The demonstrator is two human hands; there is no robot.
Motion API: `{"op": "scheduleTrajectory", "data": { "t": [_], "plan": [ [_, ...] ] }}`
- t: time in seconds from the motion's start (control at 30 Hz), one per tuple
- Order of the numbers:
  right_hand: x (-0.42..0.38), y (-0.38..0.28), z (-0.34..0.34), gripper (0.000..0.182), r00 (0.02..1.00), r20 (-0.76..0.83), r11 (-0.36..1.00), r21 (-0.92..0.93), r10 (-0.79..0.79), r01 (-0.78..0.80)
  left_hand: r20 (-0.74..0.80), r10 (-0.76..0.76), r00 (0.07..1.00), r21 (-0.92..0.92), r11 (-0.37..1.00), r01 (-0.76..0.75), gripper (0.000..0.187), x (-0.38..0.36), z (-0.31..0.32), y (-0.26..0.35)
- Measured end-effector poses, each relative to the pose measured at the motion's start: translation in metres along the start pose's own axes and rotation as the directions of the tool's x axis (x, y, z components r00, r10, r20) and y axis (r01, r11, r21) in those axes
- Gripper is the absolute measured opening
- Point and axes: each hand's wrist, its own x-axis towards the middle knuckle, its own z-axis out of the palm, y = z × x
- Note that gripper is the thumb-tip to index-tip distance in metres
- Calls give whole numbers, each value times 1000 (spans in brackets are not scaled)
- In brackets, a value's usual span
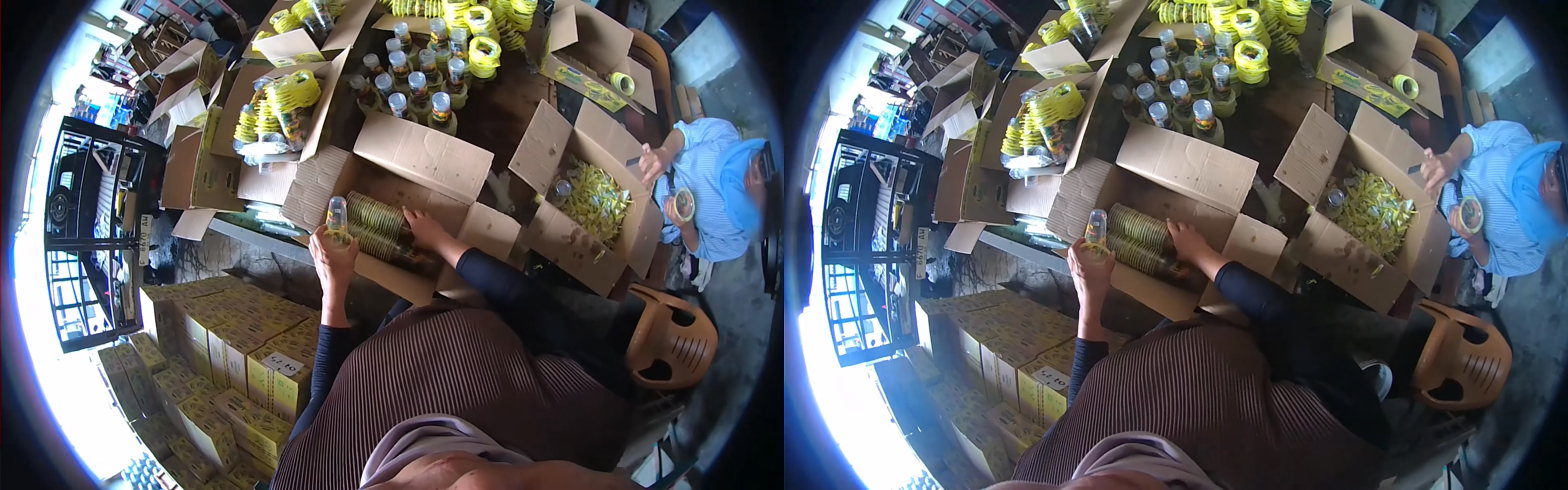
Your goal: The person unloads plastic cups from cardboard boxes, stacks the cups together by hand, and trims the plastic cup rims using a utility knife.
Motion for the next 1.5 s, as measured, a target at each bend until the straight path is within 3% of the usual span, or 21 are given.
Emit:
{"op": "scheduleTrajectory", "data": {
  "t": [0.07,0.13,0.17,0.23,0.27,0.33,0.37,0.4,0.47,0.53,0.63,0.7,0.83,0.93,1.0,1.1,1.2,1.33,1.4,1.47,1.5],
  "plan": [
    [3,10,-9,83,999,42,999,-39,-5,6,-7,7,1000,-20,1000,-7,68,3,2,-4],
    [12,30,-5,90,983,-157,981,158,-90,115,11,-19,1000,-37,999,19,69,5,-2,0],
    [9,39,-9,90,983,-160,981,161,-87,113,5,-44,999,6,999,44,69,6,-3,1],
    [-17,41,-48,78,974,-224,900,416,-35,128,-25,-46,999,28,999,47,72,6,-4,2],
    [-33,38,-72,66,986,-168,864,499,20,67,-25,-45,999,26,999,46,72,5,-4,9],
    [-48,49,-86,53,962,-273,790,584,-26,187,-10,-31,999,159,987,33,72,5,-14,38],
    [-70,50,-102,43,971,-223,772,631,84,78,-8,28,1000,250,968,-25,70,4,-18,58],
    [-76,58,-99,43,971,-225,774,628,82,80,-11,27,1000,248,968,-23,70,2,-14,72],
    [-89,89,-87,39,892,-453,742,596,-6,308,83,132,988,151,978,-143,68,-3,-2,97],
    [-108,104,-86,35,862,-504,742,556,-57,375,190,205,960,15,977,-211,68,-11,27,111],
    [-152,110,-101,35,876,-481,805,513,-17,297,311,127,942,23,990,-141,70,-23,67,141],
    [-172,121,-96,34,867,-499,786,539,6,305,475,52,879,2,998,-60,75,-26,98,146],
    [-219,143,-96,33,858,-504,771,584,97,255,571,-2,821,-44,998,33,82,-19,154,139],
    [-252,152,-94,32,836,-525,785,581,162,213,578,14,816,-42,999,13,83,-11,181,131],
    [-271,158,-86,33,828,-510,743,643,231,189,585,123,802,-78,992,-96,82,-4,189,121],
    [-290,169,-67,33,799,-520,737,659,303,150,661,29,750,-40,999,-4,93,0,177,127],
    [-305,172,-45,34,773,-522,726,677,361,119,650,107,752,-134,991,-25,94,9,192,106],
    [-322,171,-30,35,752,-542,764,641,376,80,636,101,765,-209,977,44,83,14,177,101],
    [-335,167,-28,35,742,-548,770,634,387,68,664,197,721,-295,955,10,74,15,178,82],
    [-345,159,-26,34,730,-558,773,632,395,65,608,280,743,-120,957,-262,67,27,211,43],
    [-351,157,-26,33,722,-576,812,583,383,34,691,458,559,34,752,-658,65,28,174,67]
  ]
}}
